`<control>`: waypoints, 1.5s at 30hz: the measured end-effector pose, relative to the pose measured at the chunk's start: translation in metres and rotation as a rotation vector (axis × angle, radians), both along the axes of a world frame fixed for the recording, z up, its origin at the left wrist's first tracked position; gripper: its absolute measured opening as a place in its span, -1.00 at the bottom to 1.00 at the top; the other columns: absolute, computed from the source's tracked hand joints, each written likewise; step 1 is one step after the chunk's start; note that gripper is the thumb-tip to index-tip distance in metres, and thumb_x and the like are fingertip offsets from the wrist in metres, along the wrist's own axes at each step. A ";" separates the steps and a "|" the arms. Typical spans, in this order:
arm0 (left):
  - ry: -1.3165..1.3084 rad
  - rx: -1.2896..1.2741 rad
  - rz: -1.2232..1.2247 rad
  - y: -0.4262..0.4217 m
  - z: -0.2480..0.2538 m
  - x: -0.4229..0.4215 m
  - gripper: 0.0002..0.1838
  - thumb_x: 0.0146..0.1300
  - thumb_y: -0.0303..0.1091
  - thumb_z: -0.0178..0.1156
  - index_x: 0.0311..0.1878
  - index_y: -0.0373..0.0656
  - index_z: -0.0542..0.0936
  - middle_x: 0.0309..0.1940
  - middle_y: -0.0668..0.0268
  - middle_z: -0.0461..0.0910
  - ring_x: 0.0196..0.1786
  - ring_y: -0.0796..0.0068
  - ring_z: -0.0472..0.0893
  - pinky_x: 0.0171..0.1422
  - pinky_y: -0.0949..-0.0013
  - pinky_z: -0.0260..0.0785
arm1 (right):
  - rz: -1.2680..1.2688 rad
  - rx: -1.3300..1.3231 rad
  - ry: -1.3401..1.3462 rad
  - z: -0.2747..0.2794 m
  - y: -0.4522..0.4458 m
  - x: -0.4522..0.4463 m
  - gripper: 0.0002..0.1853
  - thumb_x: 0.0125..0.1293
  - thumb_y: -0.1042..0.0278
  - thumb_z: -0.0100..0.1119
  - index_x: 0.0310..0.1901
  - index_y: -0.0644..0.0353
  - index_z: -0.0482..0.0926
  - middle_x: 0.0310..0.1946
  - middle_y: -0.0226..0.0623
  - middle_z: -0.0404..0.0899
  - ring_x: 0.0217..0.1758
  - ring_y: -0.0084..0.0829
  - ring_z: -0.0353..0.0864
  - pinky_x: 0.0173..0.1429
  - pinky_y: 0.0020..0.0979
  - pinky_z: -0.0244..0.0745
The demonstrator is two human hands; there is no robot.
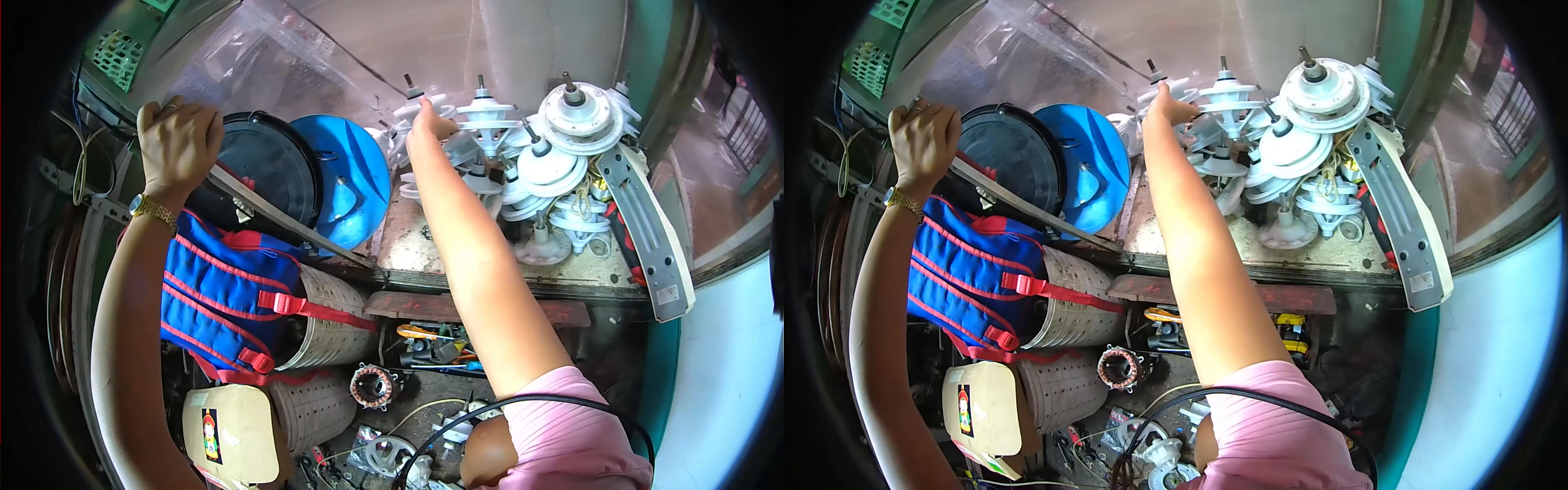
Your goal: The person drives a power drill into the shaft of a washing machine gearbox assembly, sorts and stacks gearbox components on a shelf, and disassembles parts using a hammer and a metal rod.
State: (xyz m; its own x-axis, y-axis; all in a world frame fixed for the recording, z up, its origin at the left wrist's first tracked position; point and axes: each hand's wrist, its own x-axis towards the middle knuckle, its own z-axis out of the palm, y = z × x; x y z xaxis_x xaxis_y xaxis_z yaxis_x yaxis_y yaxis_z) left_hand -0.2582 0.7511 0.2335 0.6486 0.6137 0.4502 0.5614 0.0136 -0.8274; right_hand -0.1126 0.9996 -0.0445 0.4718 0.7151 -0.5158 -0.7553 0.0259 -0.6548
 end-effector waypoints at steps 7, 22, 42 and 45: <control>0.005 0.009 -0.019 0.001 0.000 0.002 -0.88 0.12 -0.27 0.15 -0.48 0.00 0.58 -0.48 0.41 0.59 -0.31 0.40 0.55 -0.08 0.28 0.20 | -0.064 0.190 -0.416 -0.033 -0.032 -0.023 -0.18 0.10 0.32 0.35 0.29 0.48 0.09 0.25 0.20 0.18 0.30 0.07 0.25 0.41 -0.12 0.11; 0.021 -0.001 0.125 0.000 0.000 -0.005 -0.87 0.19 -0.24 0.18 -0.29 0.00 0.67 -0.28 0.42 0.69 -0.10 0.37 0.62 0.10 0.21 0.19 | 0.823 0.759 -0.045 0.054 -0.136 -0.111 -0.05 0.39 -0.34 -0.29 0.45 0.41 -0.18 0.50 0.08 -0.18 0.59 -0.18 -0.24 0.56 -0.32 -0.31; 0.051 -0.006 0.142 0.001 -0.001 -0.005 -0.85 0.20 -0.20 0.17 -0.31 0.03 0.67 -0.32 0.44 0.68 -0.13 0.35 0.63 0.07 0.20 0.19 | 1.059 0.775 0.080 -0.003 -0.154 -0.120 -0.47 0.23 0.21 0.24 0.20 0.15 0.37 -0.11 -0.28 0.50 -0.10 -0.50 0.49 -0.14 -0.31 0.50; 0.068 0.006 0.106 0.002 -0.001 -0.010 -0.85 0.21 -0.19 0.16 -0.31 0.04 0.67 -0.32 0.45 0.68 -0.16 0.37 0.63 0.07 0.20 0.20 | 0.846 0.568 -0.473 -0.058 -0.103 -0.134 -0.53 0.17 0.29 0.23 0.09 0.32 0.43 0.10 -0.07 0.41 0.08 -0.21 0.45 0.08 -0.21 0.44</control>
